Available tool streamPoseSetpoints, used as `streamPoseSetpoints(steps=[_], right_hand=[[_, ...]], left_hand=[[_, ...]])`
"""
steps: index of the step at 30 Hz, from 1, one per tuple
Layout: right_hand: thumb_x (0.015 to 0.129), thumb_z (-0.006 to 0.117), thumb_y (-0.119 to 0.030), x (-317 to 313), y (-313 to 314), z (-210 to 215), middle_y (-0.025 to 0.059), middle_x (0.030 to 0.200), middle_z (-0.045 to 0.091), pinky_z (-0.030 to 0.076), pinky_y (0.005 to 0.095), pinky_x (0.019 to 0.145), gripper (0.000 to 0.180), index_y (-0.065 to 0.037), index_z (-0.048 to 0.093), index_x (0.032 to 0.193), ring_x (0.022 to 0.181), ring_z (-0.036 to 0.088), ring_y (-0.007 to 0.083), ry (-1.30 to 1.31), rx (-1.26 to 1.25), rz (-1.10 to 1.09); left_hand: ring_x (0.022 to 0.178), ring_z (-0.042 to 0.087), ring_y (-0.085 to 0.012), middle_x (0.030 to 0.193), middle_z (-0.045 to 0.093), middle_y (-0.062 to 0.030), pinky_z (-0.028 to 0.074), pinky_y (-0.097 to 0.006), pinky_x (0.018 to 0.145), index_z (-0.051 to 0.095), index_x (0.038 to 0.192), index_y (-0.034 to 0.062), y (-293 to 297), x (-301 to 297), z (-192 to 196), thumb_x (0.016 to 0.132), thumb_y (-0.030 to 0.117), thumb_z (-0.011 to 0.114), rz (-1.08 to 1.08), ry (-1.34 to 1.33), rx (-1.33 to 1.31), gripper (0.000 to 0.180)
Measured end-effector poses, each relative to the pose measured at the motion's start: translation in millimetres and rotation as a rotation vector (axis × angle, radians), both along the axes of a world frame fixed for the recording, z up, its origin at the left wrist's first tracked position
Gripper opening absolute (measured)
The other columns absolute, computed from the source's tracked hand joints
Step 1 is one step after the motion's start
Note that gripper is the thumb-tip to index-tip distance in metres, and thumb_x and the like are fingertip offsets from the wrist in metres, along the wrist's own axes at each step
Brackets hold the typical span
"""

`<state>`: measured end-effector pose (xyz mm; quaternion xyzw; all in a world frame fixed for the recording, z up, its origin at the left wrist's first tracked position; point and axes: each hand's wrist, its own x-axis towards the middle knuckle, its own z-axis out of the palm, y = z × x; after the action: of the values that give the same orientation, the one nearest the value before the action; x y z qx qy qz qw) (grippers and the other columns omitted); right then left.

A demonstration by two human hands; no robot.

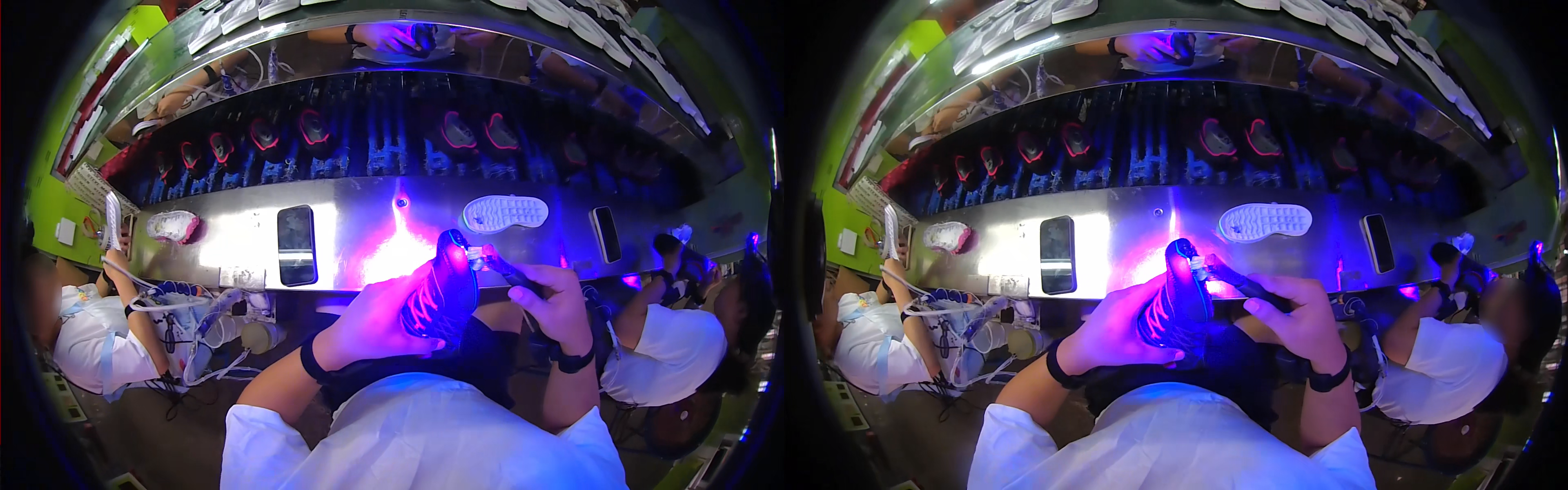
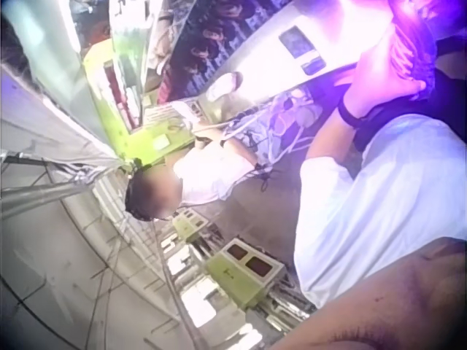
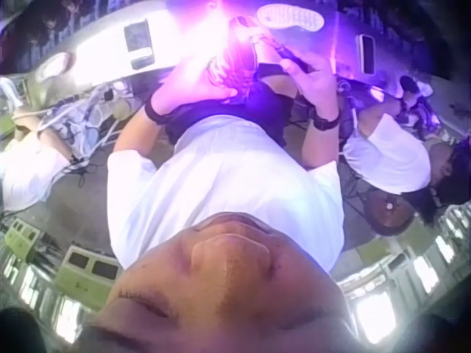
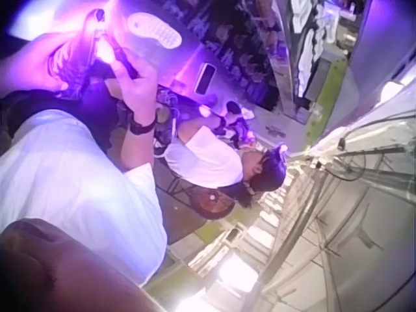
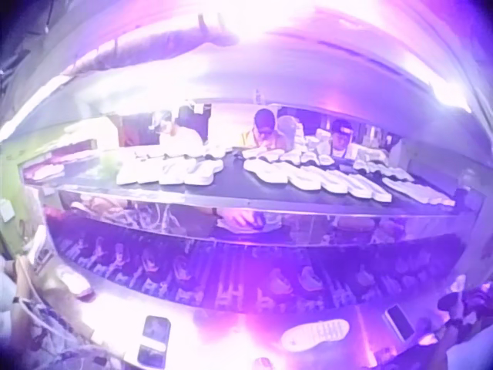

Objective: Apply adhesive or primer to the upper and sole contact points of shoes on a production line using a small brush.

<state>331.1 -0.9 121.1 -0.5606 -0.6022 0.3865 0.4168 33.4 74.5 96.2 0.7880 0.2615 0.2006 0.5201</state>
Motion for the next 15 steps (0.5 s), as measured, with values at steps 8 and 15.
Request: streamPoseSetpoints(steps=[8,15], right_hand=[[0.089,0.08,-0.009,21,-31,-8,0.0118,0.106,0.076,0.053,0.0316,0.088,0.035,0.002,0.072,0.121,0.095,0.069,0.0169,0.116,-0.189,0.0],[0.088,0.08,-0.008,34,-25,-33,0.01,0.106,0.075,0.051,0.0319,0.092,0.034,0.002,0.072,0.12,0.1,0.068,0.0165,0.132,-0.252,-0.043]], left_hand=[[0.122,0.064,-0.0201,0.132,0.067,-0.0098,0.05,-0.038,0.106,0.046,0.148,0.0001,-13,21,12,0.077,0.021,0.093,-0.048,-0.078,-0.239,0.088],[0.105,0.066,-0.0121,0.119,0.069,-0.0039,0.054,-0.031,0.094,0.053,0.141,0.0008,-12,48,3,0.081,0.017,0.09,0.052,-0.139,-0.568,0.073]])
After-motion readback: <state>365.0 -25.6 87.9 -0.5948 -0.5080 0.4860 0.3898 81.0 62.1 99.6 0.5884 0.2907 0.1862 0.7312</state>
